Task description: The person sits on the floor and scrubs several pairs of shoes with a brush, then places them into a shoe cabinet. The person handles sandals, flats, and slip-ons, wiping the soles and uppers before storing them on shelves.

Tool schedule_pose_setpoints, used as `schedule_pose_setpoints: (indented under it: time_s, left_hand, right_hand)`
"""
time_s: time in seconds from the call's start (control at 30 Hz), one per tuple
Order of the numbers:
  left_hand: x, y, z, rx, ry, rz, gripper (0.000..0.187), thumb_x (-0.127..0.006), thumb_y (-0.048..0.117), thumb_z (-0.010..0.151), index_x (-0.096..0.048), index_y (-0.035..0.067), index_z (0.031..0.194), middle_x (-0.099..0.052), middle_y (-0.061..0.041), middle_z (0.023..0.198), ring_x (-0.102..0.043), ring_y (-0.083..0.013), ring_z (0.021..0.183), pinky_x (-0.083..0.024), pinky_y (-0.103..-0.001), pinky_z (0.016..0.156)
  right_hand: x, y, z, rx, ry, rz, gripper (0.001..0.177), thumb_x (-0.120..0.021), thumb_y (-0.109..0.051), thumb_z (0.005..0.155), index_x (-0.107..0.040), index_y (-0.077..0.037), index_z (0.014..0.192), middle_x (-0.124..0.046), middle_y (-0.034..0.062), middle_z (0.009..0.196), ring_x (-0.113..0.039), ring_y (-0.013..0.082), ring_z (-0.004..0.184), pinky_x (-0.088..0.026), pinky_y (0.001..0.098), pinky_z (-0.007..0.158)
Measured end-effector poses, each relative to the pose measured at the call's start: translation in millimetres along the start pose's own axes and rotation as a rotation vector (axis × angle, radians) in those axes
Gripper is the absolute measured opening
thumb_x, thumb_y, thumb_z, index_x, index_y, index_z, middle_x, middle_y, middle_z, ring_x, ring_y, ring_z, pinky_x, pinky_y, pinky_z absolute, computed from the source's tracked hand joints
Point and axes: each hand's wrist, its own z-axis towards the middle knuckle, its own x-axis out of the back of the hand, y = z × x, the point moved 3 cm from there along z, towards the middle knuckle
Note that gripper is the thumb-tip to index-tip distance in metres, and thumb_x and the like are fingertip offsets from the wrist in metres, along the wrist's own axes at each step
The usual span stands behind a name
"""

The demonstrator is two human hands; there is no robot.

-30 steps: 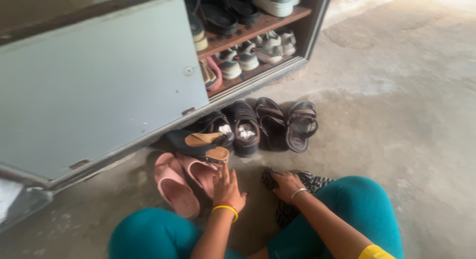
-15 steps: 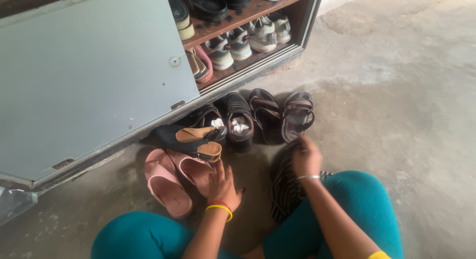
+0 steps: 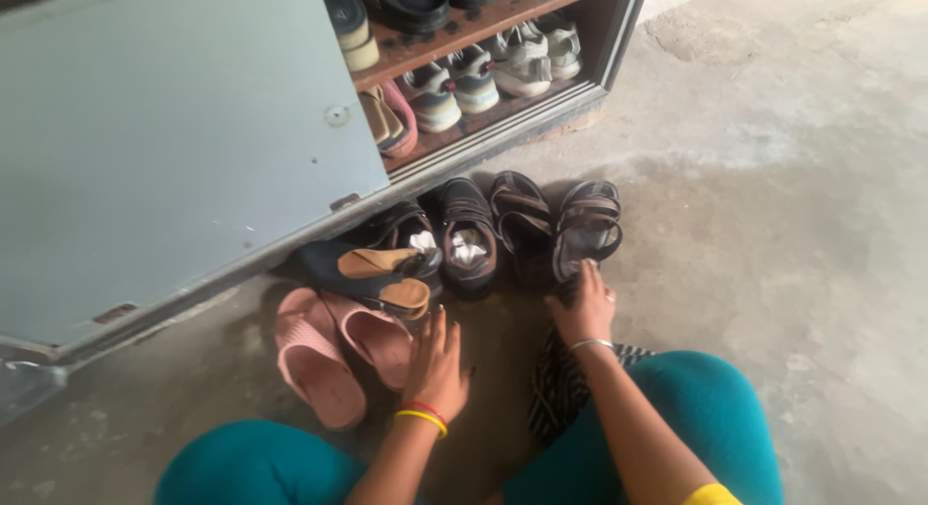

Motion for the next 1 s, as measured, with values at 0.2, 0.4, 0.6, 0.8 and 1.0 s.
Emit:
schedule_pose_setpoints:
  time_s: [0.2,0.4,0.6,0.8,1.0]
  left_hand:
    - [-11,-4,2,-0.112,0.105,0.01,0.075,-0.074,0.025,0.085,-0.04,0.0,0.146,-0.018,-0.021,0.164,-0.019,-0.0398,0.151,-0.023,-0.051,0.12]
    - [-15,-5,3,-0.065,0.051,0.013,0.073,-0.073,0.026,0.086,-0.041,0.0,0.147,-0.018,-0.02,0.164,-0.019,-0.0387,0.151,-0.023,-0.053,0.119]
    - [-4,-5,5,-0.042,0.197,-0.079,0.064,-0.073,0.022,0.085,-0.048,0.0,0.14,-0.032,-0.021,0.158,-0.029,-0.0404,0.147,-0.029,-0.052,0.115]
    - [22,-22,12,0.104,0.368,-0.219,0.056,-0.068,0.017,0.089,-0.051,0.003,0.14,-0.047,-0.02,0.147,-0.044,-0.0387,0.138,-0.038,-0.048,0.113]
    - [51,-63,38,0.193,0.539,-0.019,0.084,-0.083,0.025,0.07,-0.047,-0.002,0.141,-0.046,-0.021,0.146,-0.039,-0.0418,0.14,-0.037,-0.053,0.109]
  right_hand:
    - [-16,-2,-3,-0.114,-0.162,-0.19,0.084,-0.083,-0.033,0.074,-0.047,-0.013,0.148,-0.045,0.0062,0.158,-0.038,0.0373,0.14,-0.034,0.0525,0.108]
    - [-31,23,7,0.041,-0.056,-0.187,0.065,-0.079,-0.032,0.082,-0.06,-0.009,0.14,-0.057,0.0114,0.149,-0.054,0.0343,0.131,-0.037,0.0465,0.114]
    - [-19,13,1,0.066,-0.005,-0.109,0.052,-0.072,-0.015,0.081,-0.068,-0.011,0.133,-0.064,0.0092,0.142,-0.056,0.0363,0.126,-0.04,0.0438,0.111]
    - [-8,-25,-13,0.266,-0.066,-0.112,0.061,-0.058,0.005,0.079,-0.064,-0.008,0.138,-0.062,0.0099,0.145,-0.055,0.0323,0.13,-0.04,0.0402,0.116]
    - [-34,-33,-45,0.378,-0.452,-0.143,0.06,-0.06,0.002,0.08,-0.057,-0.007,0.139,-0.058,0.0106,0.147,-0.051,0.0284,0.136,-0.037,0.0383,0.117]
